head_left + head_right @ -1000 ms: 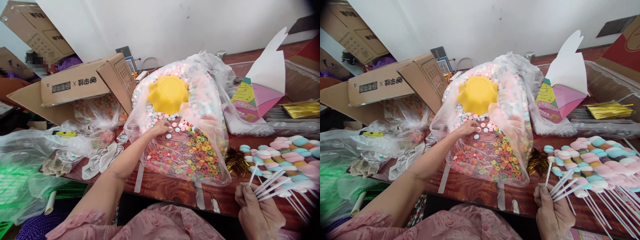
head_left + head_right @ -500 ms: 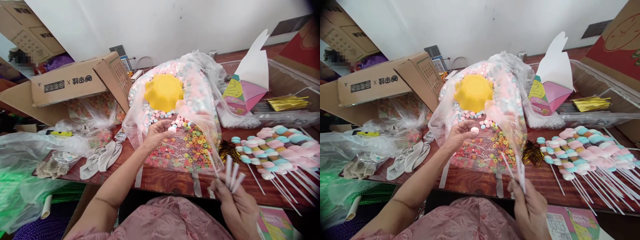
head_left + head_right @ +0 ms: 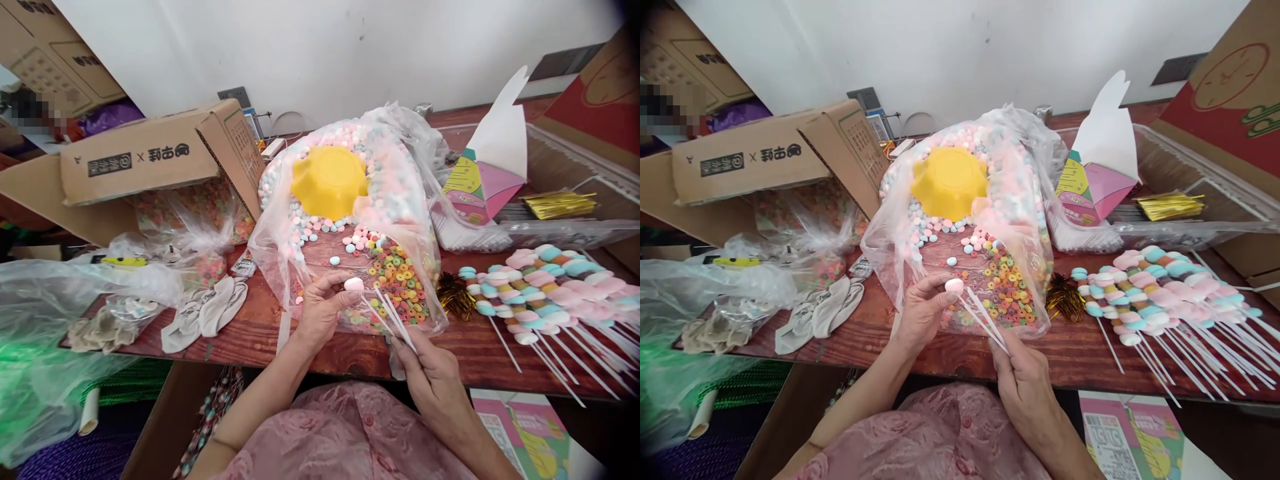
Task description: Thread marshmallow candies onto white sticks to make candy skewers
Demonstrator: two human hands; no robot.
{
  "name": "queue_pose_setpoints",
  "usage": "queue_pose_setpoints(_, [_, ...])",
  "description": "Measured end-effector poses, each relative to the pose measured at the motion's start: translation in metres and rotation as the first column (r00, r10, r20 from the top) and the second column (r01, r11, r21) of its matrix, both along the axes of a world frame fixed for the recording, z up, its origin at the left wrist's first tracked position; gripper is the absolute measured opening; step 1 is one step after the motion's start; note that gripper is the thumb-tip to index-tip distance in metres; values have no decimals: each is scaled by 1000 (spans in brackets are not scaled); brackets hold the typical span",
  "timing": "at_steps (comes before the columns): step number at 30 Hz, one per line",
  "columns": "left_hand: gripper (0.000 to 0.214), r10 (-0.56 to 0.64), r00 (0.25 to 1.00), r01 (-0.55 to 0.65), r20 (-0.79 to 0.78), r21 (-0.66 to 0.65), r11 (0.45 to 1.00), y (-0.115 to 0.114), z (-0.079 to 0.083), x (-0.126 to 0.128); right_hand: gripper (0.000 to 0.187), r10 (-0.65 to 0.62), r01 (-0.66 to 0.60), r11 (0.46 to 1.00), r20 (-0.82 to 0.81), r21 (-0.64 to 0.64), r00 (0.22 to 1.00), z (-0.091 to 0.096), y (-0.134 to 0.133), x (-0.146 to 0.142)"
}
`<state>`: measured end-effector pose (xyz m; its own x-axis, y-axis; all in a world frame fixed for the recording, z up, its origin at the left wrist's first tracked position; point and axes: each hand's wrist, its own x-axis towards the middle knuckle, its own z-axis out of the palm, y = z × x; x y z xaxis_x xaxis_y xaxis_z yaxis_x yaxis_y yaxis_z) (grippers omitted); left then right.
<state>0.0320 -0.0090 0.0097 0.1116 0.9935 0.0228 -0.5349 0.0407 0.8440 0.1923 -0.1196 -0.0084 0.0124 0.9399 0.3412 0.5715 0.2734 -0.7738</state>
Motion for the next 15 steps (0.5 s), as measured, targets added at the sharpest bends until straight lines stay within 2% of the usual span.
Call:
queue_pose_setpoints(5, [30,28,998,-28,-61,-2,1000,-2,-9,2,22,0,-2,997,-23,-74,1000,-4,-2,2])
queue_pose_setpoints(8, [28,76,990,-71,-118,51,996,-2,-15,3,22,-17,16,995,-12,-102,1000,-7,0,2])
queue_pose_setpoints(12, [22,176,953,-115,-245,245,963,-3,-19,1,26,-11,9,990,-12,-138,1000,-11,4,1])
queue_pose_setpoints(15, [19,232,908,-74,-348,412,908,-3,-20,0,26,-6,-6,982,-62,-188,998,-16,3,1])
